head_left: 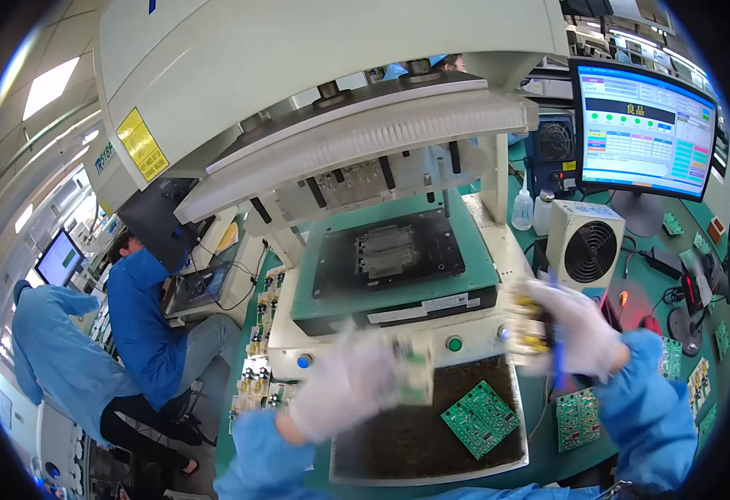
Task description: The person tests circuit boards by placing them into a testing machine, pressing the machine buttons, scanning the boards under a barcode scanner, marking them with a pen, and transferring them onto a conveyor belt.
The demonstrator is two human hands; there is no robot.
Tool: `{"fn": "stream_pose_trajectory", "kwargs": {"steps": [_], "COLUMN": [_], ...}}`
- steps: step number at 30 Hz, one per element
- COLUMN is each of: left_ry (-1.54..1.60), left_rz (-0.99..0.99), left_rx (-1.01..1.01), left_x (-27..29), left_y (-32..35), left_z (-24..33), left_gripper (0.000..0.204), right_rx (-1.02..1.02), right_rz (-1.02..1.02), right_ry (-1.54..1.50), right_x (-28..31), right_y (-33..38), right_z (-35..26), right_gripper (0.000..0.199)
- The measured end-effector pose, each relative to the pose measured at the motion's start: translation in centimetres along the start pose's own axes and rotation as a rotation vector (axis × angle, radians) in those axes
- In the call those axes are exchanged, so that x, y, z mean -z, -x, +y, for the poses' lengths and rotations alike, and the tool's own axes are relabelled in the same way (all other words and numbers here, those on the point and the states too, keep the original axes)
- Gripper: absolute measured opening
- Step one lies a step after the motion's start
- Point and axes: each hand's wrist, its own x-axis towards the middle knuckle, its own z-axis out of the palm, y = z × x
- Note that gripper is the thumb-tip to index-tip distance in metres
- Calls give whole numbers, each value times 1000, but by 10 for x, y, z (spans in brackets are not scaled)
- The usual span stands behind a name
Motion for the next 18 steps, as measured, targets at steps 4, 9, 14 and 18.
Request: {"fn": "stream_pose_trajectory", "kwargs": {"steps": [4,9,14,18], "left_ry": [277,296,272,293], "left_rz": [40,58,-31,-6], "left_rx": [104,123,157,170], "left_x": [-42,-128,-121,-123], "left_y": [56,99,92,93], "left_z": [59,101,106,106], "left_gripper": [31,47,52,51], "right_rx": [359,177,269,221], "right_rz": [56,-147,-246,-306], "right_ry": [120,241,334,229], "right_x": [-76,-144,-164,-157], "right_y": [-120,-242,-266,-265], "right_z": [13,38,68,64], "right_gripper": [70,89,86,81]}}
